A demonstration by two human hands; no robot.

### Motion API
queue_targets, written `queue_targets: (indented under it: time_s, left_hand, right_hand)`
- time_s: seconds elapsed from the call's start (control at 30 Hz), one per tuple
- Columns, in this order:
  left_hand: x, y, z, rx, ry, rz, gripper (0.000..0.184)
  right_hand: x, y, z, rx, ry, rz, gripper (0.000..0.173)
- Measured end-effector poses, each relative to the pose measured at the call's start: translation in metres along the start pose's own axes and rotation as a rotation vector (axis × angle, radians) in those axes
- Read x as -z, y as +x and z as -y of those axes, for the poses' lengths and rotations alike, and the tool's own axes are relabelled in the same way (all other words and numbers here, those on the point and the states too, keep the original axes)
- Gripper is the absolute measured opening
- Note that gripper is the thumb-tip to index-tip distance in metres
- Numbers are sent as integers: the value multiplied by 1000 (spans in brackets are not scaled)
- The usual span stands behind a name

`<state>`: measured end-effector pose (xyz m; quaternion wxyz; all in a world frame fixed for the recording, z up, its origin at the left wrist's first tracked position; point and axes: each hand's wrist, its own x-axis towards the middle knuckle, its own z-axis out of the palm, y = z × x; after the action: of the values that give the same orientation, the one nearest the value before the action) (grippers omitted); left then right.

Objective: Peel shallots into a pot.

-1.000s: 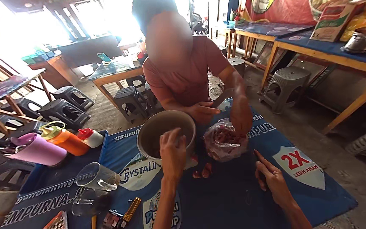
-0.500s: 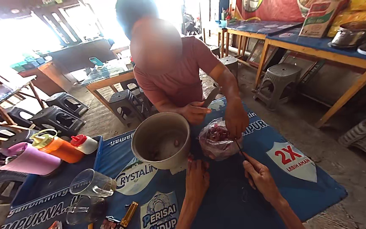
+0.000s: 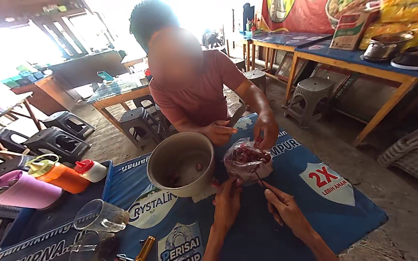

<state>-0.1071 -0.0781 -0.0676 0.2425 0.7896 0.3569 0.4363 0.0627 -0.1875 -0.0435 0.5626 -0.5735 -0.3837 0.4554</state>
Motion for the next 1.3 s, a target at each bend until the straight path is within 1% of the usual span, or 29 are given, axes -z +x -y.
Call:
queue_targets:
  time_s: [0.07, 0.17, 0.27, 0.37, 0.43, 0.67, 0.8, 0.9, 1.07, 1.3]
  left_hand:
    - [5, 3, -10, 46, -188, 71, 31]
    - [6, 3, -21, 91, -379, 106, 30]
    - [6, -1, -30, 192, -569, 106, 35]
    - [5, -3, -35, 302, -700, 49, 30]
    - [6, -2, -37, 353, -750, 42, 28]
    - [9, 2, -39, 408, -819, 47, 22]
    - [12, 8, -36, 423, -840, 94, 25]
    - [16, 18, -38, 397, -830, 130, 24]
    - [19, 43, -46, 320, -823, 147, 22]
    - [17, 69, -54, 255, -858, 165, 21]
  right_hand:
    - [-4, -1, 9, -28, 78, 90, 47]
    - [-9, 3, 17, -39, 132, 211, 50]
    - [-13, 4, 15, -27, 116, 249, 53]
    - [-15, 2, 16, -28, 75, 258, 55]
    - [-15, 0, 16, -32, 65, 277, 57]
    - [-14, -1, 19, -16, 56, 295, 60]
    - [-13, 2, 22, -15, 46, 313, 59]
    - [-12, 5, 27, 7, 56, 293, 56]
    - [-10, 13, 40, 92, 105, 225, 50]
    - [-1, 23, 54, 147, 131, 256, 56]
